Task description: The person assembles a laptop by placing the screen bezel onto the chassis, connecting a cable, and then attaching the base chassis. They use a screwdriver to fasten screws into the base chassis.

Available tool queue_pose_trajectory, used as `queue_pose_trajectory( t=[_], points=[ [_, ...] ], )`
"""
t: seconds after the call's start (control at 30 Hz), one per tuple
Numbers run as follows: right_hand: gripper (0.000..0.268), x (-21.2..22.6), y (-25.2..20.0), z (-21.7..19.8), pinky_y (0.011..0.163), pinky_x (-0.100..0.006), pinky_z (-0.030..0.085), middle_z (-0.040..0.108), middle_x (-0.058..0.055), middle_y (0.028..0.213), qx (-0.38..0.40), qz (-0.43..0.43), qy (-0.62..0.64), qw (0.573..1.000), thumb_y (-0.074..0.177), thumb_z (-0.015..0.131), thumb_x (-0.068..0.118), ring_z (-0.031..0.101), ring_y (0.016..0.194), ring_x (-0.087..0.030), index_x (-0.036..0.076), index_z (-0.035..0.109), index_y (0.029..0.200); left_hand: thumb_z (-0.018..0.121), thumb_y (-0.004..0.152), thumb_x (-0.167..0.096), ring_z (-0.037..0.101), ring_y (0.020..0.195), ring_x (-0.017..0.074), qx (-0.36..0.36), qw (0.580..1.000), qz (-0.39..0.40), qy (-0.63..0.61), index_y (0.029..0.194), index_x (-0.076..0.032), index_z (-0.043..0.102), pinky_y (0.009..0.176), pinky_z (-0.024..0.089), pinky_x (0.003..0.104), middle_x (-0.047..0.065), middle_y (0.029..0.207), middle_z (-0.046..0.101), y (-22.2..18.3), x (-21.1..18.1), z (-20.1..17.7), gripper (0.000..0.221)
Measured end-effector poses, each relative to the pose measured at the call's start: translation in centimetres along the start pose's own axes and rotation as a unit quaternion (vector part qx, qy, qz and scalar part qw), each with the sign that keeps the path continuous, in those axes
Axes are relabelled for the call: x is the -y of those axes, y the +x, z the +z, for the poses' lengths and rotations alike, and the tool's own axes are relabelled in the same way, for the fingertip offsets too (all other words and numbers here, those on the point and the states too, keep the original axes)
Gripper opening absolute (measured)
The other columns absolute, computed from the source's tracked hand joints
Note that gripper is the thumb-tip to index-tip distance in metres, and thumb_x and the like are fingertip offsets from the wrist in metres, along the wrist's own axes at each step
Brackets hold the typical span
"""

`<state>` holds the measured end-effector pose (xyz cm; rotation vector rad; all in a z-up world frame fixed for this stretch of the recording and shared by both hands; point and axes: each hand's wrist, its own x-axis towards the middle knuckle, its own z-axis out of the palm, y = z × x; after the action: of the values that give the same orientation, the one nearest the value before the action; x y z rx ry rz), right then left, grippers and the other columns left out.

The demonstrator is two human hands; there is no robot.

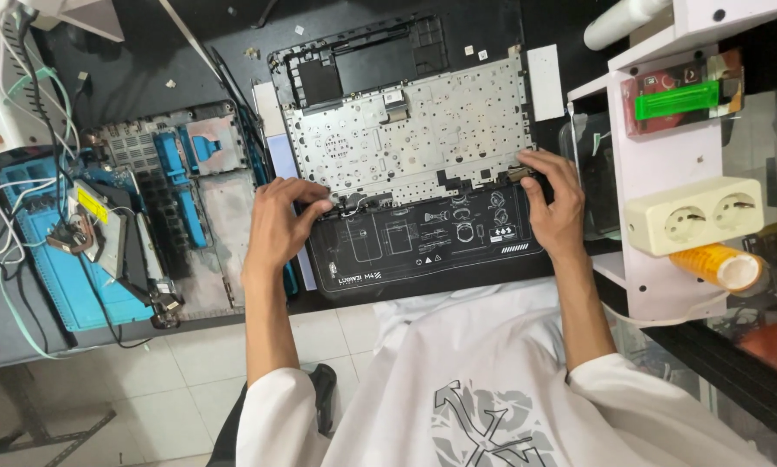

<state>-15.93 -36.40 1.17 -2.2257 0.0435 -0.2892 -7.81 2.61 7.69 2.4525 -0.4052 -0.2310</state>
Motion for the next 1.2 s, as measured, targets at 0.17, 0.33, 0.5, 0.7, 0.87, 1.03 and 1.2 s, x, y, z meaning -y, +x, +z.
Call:
queue_pose_trajectory(
  t=[0.17,0.33,0.5,0.7,0.87,1.03,1.2],
  points=[
    [0.031,-0.1,0.3,-0.1,0.114,-0.042,0.046,0.069,-0.011,0.132,-0.007,-0.003,0.006,1.000,0.110,0.061,0.029,0.061,0.131,-0.031,0.005,0.069,0.128,0.082,0.084,-0.028,0.061,0.087,0.0251,0.046,0.997,-0.064,-0.015,0.106,-0.010,0.071,0.083,0.045,0.043,0.004,0.087,0.070,1.4,-0.6,-0.1,0.030],
    [0.031,0.3,0.5,-0.4,0.113,-0.040,0.046,0.068,-0.011,0.132,-0.002,0.024,0.021,0.999,0.110,0.060,0.030,0.061,0.130,-0.031,0.005,0.068,0.128,0.086,0.081,-0.028,0.058,0.091,0.0323,0.023,0.998,-0.023,0.044,0.113,-0.008,0.064,0.080,0.045,0.045,0.012,0.094,0.059,2.2,-0.7,-0.4,0.044],
    [0.027,1.0,0.5,-0.6,0.114,-0.042,0.046,0.067,-0.011,0.136,0.015,0.034,-0.002,0.999,0.107,0.063,0.020,0.060,0.131,-0.029,0.004,0.069,0.128,0.089,0.073,-0.032,0.060,0.089,0.0311,0.069,0.995,-0.055,0.048,0.108,-0.008,0.060,0.073,0.047,0.046,0.009,0.094,0.061,3.2,-0.8,-1.0,0.051],
    [0.035,1.6,0.6,-1.5,0.112,-0.037,0.052,0.058,-0.012,0.145,0.016,0.119,0.122,0.985,0.101,0.065,0.008,0.059,0.135,-0.028,0.003,0.063,0.135,0.085,0.080,-0.025,0.062,0.089,0.0299,0.110,0.990,-0.051,0.077,0.105,-0.008,0.059,0.074,0.047,0.047,0.008,0.093,0.062,3.6,-0.3,-1.1,0.040],
    [0.037,0.8,0.4,-1.2,0.109,-0.038,0.053,0.063,-0.013,0.141,0.013,0.053,0.015,0.998,0.100,0.068,0.005,0.063,0.130,-0.031,0.003,0.065,0.137,0.085,0.077,-0.020,0.063,0.090,0.0296,0.111,0.990,-0.057,0.068,0.103,-0.007,0.059,0.075,0.048,0.046,0.008,0.096,0.064,3.8,-0.7,-1.2,0.039],
    [0.035,-0.1,0.5,-1.2,0.110,-0.038,0.052,0.064,-0.012,0.142,0.014,0.032,-0.003,0.999,0.101,0.068,0.005,0.064,0.131,-0.031,0.004,0.066,0.136,0.087,0.074,-0.018,0.062,0.088,0.0297,0.123,0.987,-0.079,0.060,0.102,-0.006,0.058,0.075,0.049,0.045,0.009,0.094,0.062,4.2,-0.5,-0.9,0.041],
    [0.040,0.8,0.5,-1.5,0.107,-0.042,0.051,0.061,-0.015,0.139,0.043,0.043,0.001,0.998,0.093,0.075,0.009,0.061,0.127,-0.034,0.002,0.066,0.131,0.087,0.074,-0.017,0.061,0.088,0.0298,0.132,0.986,-0.077,0.067,0.101,-0.005,0.058,0.076,0.049,0.044,0.009,0.094,0.062,3.7,-0.5,-1.1,0.042]
  ],
)
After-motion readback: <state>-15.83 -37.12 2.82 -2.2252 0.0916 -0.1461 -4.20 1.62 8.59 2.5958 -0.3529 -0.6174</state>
